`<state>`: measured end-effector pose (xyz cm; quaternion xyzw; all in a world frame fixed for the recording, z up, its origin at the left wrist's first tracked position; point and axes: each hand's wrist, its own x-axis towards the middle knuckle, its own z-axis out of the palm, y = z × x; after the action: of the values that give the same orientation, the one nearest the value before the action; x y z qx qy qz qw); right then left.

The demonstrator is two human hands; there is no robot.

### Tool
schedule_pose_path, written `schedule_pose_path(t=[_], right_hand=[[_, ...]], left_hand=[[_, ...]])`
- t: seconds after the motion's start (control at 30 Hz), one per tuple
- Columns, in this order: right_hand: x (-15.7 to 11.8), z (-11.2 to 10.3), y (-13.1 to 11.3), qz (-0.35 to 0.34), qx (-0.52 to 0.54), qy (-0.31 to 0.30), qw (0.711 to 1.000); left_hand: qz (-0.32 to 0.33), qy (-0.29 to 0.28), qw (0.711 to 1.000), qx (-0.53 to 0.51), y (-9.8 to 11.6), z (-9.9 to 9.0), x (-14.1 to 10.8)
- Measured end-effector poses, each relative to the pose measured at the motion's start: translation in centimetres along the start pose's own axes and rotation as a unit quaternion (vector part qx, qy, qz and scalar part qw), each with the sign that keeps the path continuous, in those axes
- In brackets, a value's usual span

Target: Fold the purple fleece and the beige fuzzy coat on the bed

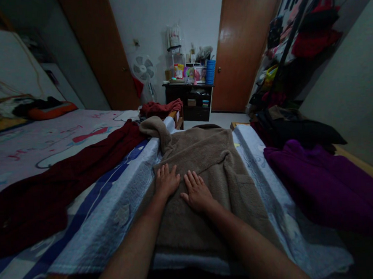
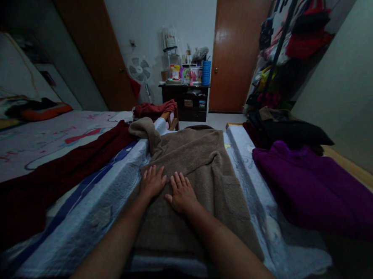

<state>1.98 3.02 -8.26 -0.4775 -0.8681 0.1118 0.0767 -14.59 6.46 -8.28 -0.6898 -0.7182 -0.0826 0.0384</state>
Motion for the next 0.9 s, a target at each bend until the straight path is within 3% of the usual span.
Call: schedule_pose_path(t=[0.23,0.4,0.47,0.53,0.6,0.7,0.9], right_hand=[[-4.2,-0.6,-1.8,-0.001,0.03,-0.072,0.997],[-5.1,-3.8,-0.3,-0.073,0.086,-0.122,0.986],[-4.4,-5.4,1.5,-0.075,0.096,-0.089,0.989],[-3.6,-6.2,3.6,-0.026,0.062,-0.007,0.998],[-3.1,-5.9,5.7,0.033,0.02,0.028,0.999],[-3.2,-4.1,7.6,0.072,-0.01,0.018,0.997],[-4.9,-2.2,6.8,0.068,-0.013,0.016,0.997]], left_hand=[[0.008,0.017,1.0,0.017,-0.4,0.7,0.1],[0.015,0.032,0.999,0.031,-0.4,0.8,-0.1],[0.018,0.044,0.998,0.03,-0.3,0.7,-0.3],[0.022,0.058,0.998,0.02,-0.2,0.6,-0.5],[0.022,0.066,0.998,0.009,-0.2,0.5,-0.7],[0.024,0.068,0.997,0.007,-0.1,0.3,-0.7],[0.024,0.064,0.998,0.014,0.1,0.1,-0.8]])
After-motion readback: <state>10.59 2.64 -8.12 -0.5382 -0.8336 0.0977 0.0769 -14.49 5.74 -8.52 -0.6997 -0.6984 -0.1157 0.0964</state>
